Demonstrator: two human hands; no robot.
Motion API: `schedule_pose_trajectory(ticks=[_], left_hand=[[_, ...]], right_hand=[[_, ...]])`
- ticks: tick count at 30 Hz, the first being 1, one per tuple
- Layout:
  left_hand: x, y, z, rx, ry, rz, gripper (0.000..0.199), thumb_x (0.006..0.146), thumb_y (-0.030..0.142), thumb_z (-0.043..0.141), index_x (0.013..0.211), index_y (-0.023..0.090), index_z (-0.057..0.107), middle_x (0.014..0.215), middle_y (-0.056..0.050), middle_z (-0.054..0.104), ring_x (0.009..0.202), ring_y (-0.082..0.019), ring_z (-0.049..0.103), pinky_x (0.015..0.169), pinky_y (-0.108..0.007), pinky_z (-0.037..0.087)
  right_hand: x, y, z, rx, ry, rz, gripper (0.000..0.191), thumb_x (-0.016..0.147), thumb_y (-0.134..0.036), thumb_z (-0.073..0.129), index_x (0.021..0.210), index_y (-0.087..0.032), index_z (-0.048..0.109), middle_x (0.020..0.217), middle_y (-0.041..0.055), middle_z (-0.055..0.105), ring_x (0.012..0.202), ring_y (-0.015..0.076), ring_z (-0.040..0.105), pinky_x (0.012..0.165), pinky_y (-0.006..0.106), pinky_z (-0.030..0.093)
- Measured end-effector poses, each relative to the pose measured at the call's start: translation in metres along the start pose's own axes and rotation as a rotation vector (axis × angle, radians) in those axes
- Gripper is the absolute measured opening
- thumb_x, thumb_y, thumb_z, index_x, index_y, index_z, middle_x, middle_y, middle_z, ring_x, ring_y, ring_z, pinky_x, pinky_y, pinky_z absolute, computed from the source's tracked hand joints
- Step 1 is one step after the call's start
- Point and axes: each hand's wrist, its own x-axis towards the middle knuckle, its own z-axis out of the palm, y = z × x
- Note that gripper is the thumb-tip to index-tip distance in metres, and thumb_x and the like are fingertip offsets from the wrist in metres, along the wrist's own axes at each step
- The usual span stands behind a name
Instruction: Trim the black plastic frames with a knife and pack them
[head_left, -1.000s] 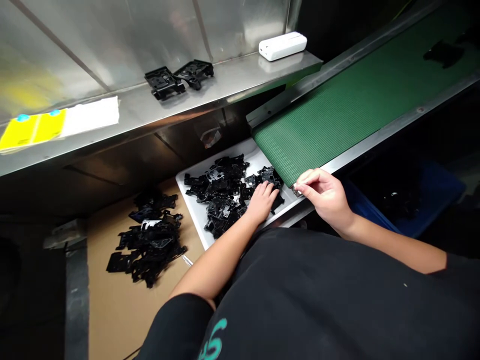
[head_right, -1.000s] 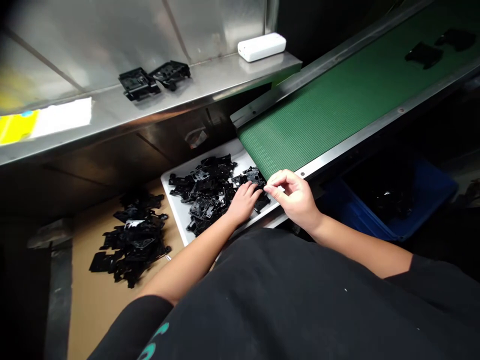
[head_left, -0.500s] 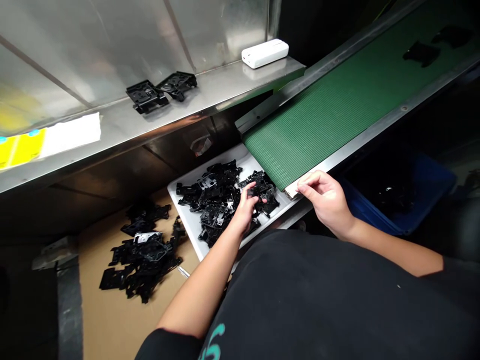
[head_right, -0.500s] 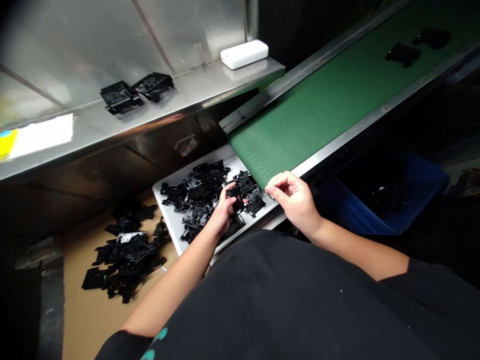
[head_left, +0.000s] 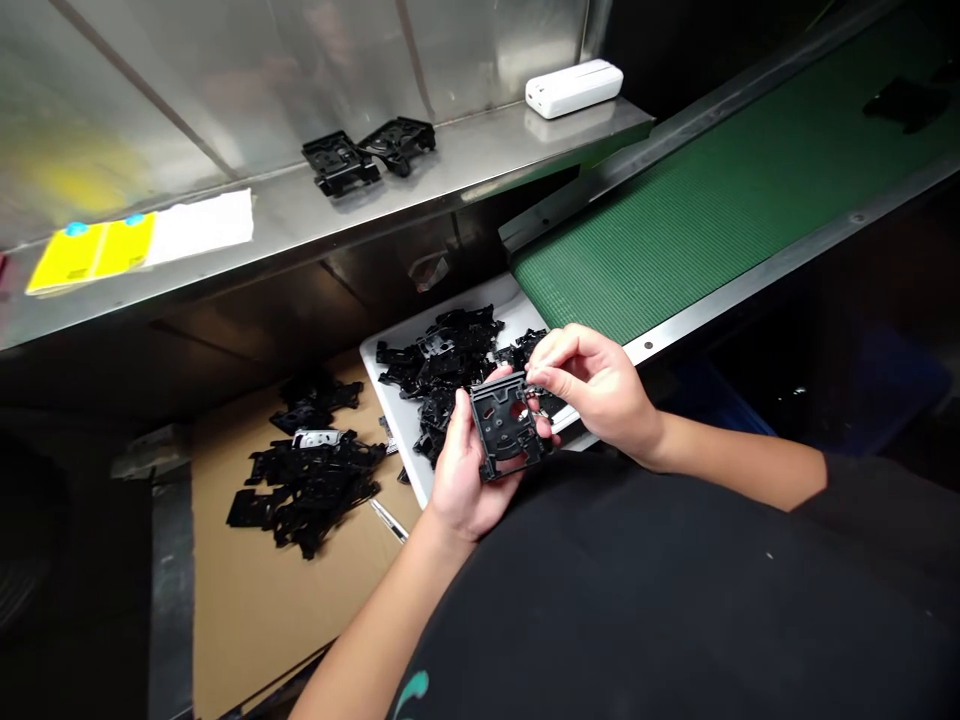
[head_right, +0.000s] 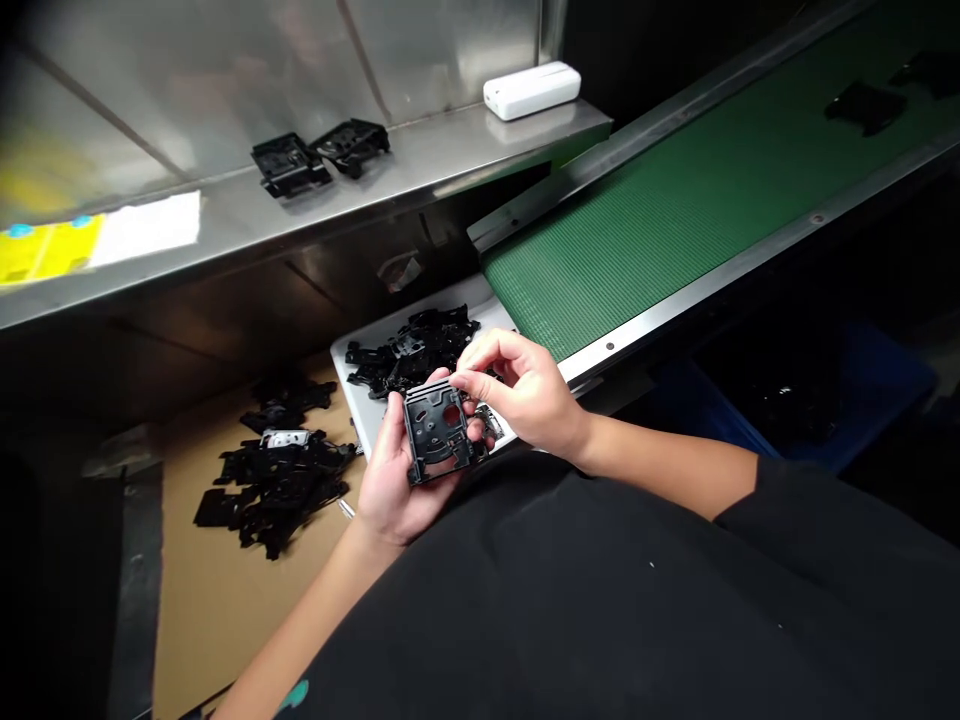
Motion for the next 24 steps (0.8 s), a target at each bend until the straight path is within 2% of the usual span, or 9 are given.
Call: schedule_pose_trajectory(ticks=[4,10,13,18,24], left_hand=[[-0.012,0.002,-0.002,-0.008,0.019,0.014,0.052,0.111,0.057,0.035,0.14,0.027,0.067,0.102,-0.009,0.076,0.08,-0.022,0.076,0.09,-0.048,0.066],[-0.022,0.006,-0.006,-0.028,0.021,0.006,0.056,0.111,0.058,0.035,0.147,0.027,0.063,0.101,-0.01,0.075,0.087,-0.025,0.077,0.093,-0.05,0.066],[-0.024,0.007,-0.008,-0.031,0.025,0.008,0.057,0.111,0.058,0.034,0.149,0.028,0.063,0.101,-0.01,0.075,0.084,-0.024,0.076,0.092,-0.051,0.066],[-0.026,0.007,-0.012,-0.039,0.001,0.016,0.057,0.111,0.058,0.032,0.148,0.027,0.063,0.102,-0.009,0.074,0.083,-0.023,0.074,0.094,-0.051,0.065],[-0.027,0.007,-0.014,-0.025,-0.027,0.035,0.056,0.112,0.057,0.031,0.145,0.027,0.064,0.102,-0.008,0.075,0.083,-0.021,0.075,0.091,-0.046,0.066]], right_hand=[[0.002,0.0,0.01,-0.023,-0.011,-0.016,0.03,0.091,-0.039,0.087,0.084,-0.023,0.063,0.09,0.0001,0.067,0.068,0.0146,0.067,0.063,0.033,0.062],[-0.001,0.001,0.02,-0.01,-0.061,0.023,0.027,0.092,-0.037,0.085,0.085,-0.023,0.062,0.092,-0.0005,0.066,0.065,0.0139,0.067,0.053,0.03,0.06],[-0.001,0.002,0.022,-0.021,-0.08,0.005,0.025,0.093,-0.033,0.084,0.085,-0.023,0.063,0.093,-0.0004,0.066,0.067,0.014,0.067,0.056,0.031,0.061],[0.001,0.003,0.025,-0.049,-0.066,0.008,0.027,0.092,-0.037,0.085,0.084,-0.024,0.062,0.091,0.0002,0.066,0.07,0.0147,0.066,0.058,0.031,0.062],[0.0,0.004,0.027,-0.06,-0.098,-0.018,0.025,0.094,-0.033,0.082,0.085,-0.023,0.061,0.091,-0.0002,0.065,0.068,0.0138,0.067,0.058,0.031,0.063]])
